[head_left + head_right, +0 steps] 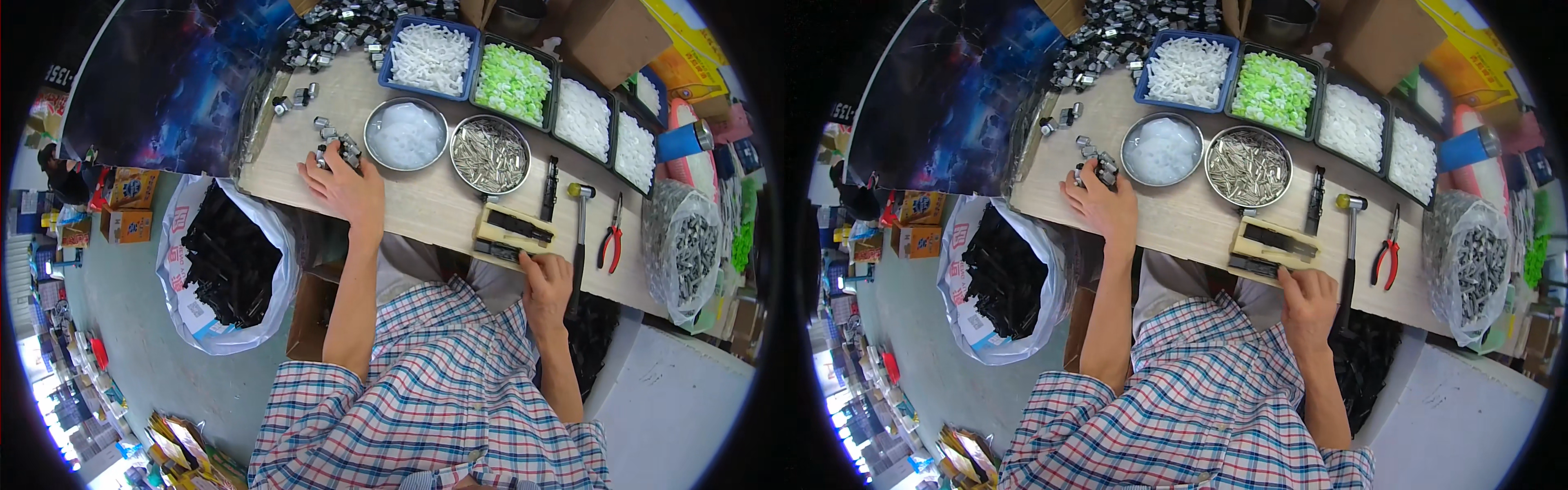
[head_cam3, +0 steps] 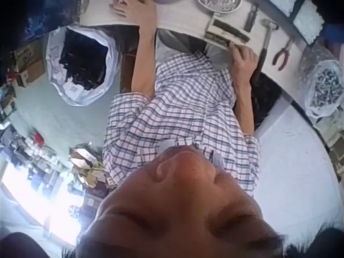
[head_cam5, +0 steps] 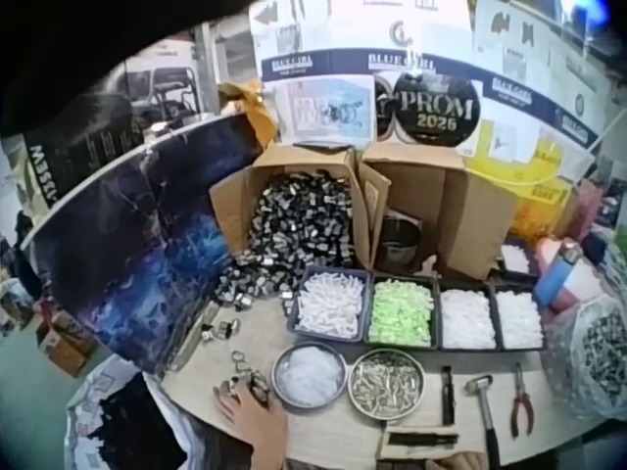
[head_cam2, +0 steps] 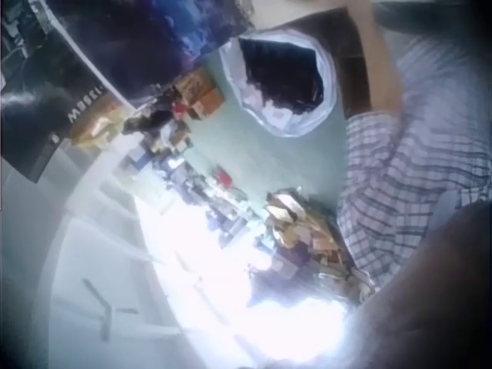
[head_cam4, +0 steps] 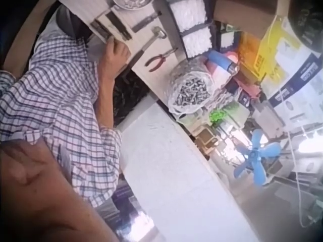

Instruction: Assembling small mechanical components at a factory workbench using parts from various trays.

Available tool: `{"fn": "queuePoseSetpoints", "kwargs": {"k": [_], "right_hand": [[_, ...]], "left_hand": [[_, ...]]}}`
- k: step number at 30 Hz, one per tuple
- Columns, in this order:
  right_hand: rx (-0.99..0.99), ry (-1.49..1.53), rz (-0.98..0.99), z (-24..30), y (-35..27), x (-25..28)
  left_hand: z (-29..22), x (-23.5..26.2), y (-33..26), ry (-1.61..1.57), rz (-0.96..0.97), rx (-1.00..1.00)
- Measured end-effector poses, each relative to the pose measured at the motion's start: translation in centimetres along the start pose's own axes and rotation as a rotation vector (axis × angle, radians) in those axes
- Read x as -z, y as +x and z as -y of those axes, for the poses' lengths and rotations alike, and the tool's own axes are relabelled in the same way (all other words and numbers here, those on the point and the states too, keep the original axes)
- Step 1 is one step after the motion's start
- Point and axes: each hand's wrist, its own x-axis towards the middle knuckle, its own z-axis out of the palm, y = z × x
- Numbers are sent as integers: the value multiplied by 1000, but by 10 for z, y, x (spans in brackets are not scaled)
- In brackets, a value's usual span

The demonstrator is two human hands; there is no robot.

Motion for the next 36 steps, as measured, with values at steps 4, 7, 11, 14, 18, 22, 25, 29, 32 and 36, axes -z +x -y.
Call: {"fn": "queuePoseSetpoints", "kwargs": {"k": [4, 7, 11, 14, 18, 22, 25, 29, 32, 36], "right_hand": [[37, 43, 16, 2, 6, -3], [27, -7, -8, -10, -4, 2], [37, -14, 40, -13, -7, 6], [13, -19, 57, -2, 2, 13], [-34, 154, -57, 26, 18, 9], [-1, 603, 88, 65, 55, -33], [65, 666, 68, 95, 90, -75], [199, 485, 33, 113, 118, -120], [189, 478, 195, 107, 121, -128], [166, 521, 154, 100, 119, -120]], "left_hand": [[-21, 0, -13, -45, -2, 70], [-30, 2, -23, -56, 5, 92], [-33, 1, -31, -119, -48, 103], [-35, 7, -32, -284, -85, 131], [-19, 13, -24, -496, -229, 183], [13, 20, 50, -639, -173, 67], [33, 11, 99, -449, 221, -302], [63, -12, 98, -488, 532, -405], [65, -6, 90, -468, 525, -382], [73, 0, 90, -457, 503, -305]]}}
